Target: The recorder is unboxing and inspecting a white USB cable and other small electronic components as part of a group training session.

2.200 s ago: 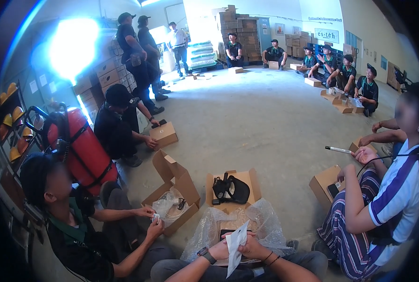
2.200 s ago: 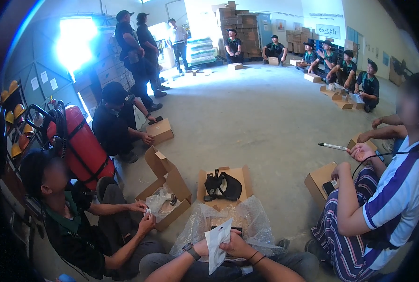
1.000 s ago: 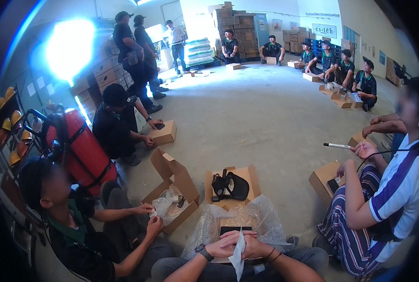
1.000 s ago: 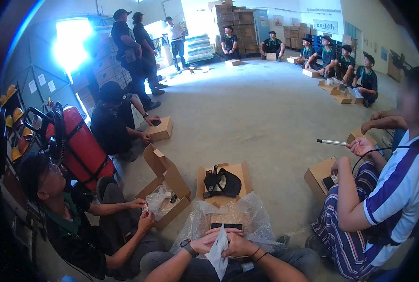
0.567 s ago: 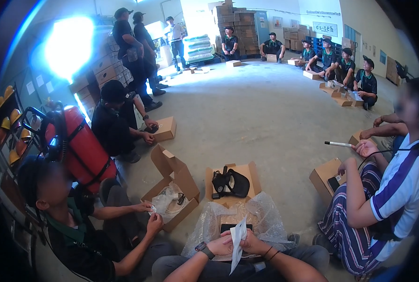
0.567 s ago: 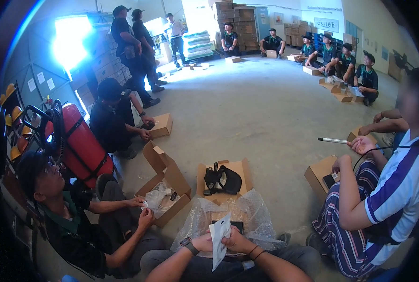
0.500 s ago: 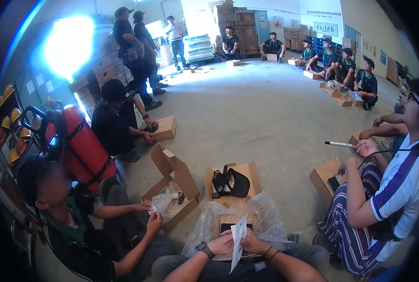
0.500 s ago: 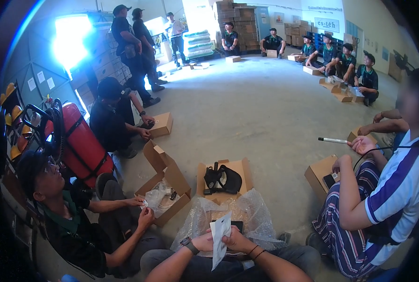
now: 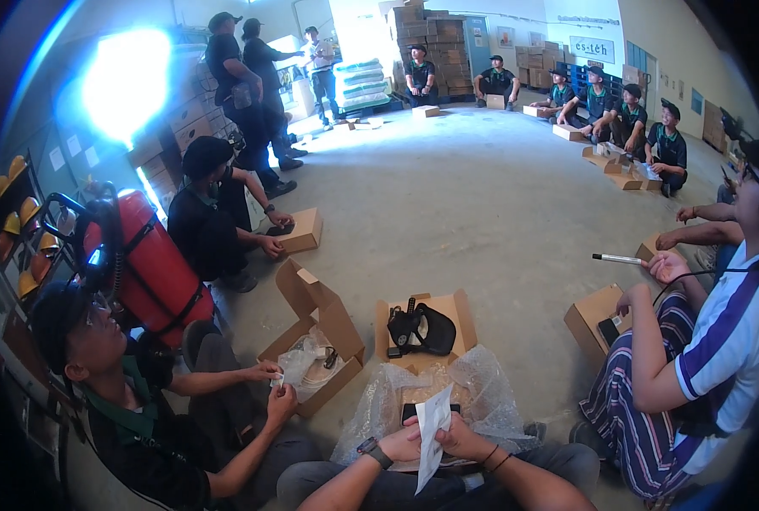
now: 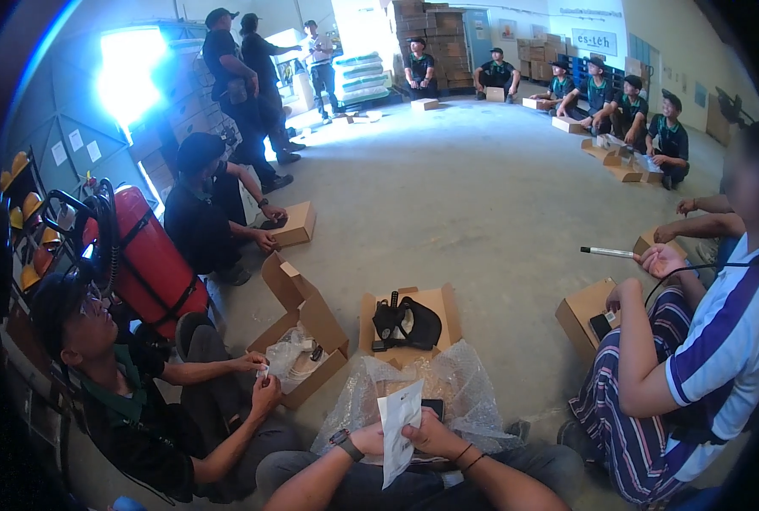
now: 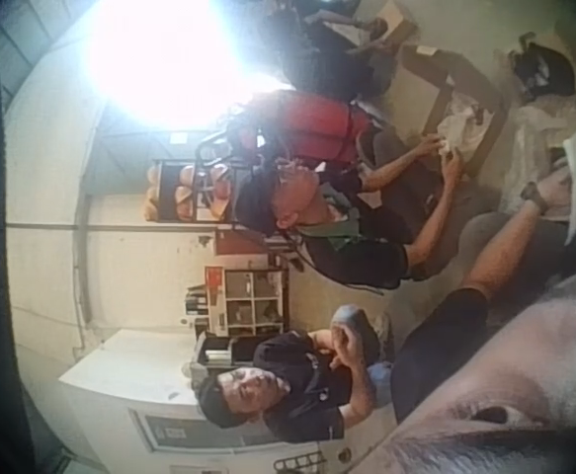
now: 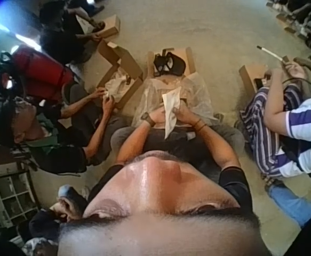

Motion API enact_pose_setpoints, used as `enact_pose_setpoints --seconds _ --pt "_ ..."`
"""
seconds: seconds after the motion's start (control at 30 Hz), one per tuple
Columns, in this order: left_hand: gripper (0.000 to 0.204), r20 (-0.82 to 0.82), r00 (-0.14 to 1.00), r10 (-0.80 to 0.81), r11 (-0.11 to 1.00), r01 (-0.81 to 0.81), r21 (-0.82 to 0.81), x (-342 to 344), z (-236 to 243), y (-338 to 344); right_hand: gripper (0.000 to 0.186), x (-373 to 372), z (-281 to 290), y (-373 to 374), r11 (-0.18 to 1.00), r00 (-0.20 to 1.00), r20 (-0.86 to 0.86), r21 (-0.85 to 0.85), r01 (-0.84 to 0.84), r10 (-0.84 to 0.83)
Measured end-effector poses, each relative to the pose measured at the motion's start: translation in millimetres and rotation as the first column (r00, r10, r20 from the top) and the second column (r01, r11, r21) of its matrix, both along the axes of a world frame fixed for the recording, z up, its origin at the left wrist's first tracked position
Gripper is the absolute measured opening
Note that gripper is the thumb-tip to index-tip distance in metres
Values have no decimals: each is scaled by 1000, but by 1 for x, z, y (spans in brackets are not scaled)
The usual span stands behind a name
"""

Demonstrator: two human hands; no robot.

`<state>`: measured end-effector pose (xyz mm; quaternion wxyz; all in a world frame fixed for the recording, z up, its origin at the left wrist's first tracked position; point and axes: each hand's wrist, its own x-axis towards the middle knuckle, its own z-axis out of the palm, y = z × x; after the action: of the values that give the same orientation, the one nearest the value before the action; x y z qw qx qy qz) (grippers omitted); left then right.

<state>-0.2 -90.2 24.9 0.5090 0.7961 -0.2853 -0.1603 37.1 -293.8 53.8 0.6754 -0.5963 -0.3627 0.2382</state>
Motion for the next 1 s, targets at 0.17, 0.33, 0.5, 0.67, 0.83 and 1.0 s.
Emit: enact_pose_setpoints --seconds 0.17,0.33,0.5,0.67,0.83,1.0 --pt "57 -42 999 -33 995 29 -91 -2 23 -7 84 -1 -12 -6 997 995 88 -67 48 -42" --pt "66 40 998 -39 998 41 -53 2 32 -9 82 1 -10 -3 998 998 58 -60 3 1" --pt "65 3 1000 -18 994 18 -110 2 48 -16 81 1 -20 -7 996 999 45 -90 -8 12" --pt "79 -12 1000 10 993 -11 -115 0 41 -15 81 -3 -14 -8 995 998 14 -77 -55 57" --pt "67 58 998 -8 994 14 -108 1 42 -14 80 -3 -5 -9 995 997 64 -92 -35 41" --pt "72 2 1000 -9 986 9 -165 6 56 -21 80 3 -15 -8 994 990 141 -110 5 10"
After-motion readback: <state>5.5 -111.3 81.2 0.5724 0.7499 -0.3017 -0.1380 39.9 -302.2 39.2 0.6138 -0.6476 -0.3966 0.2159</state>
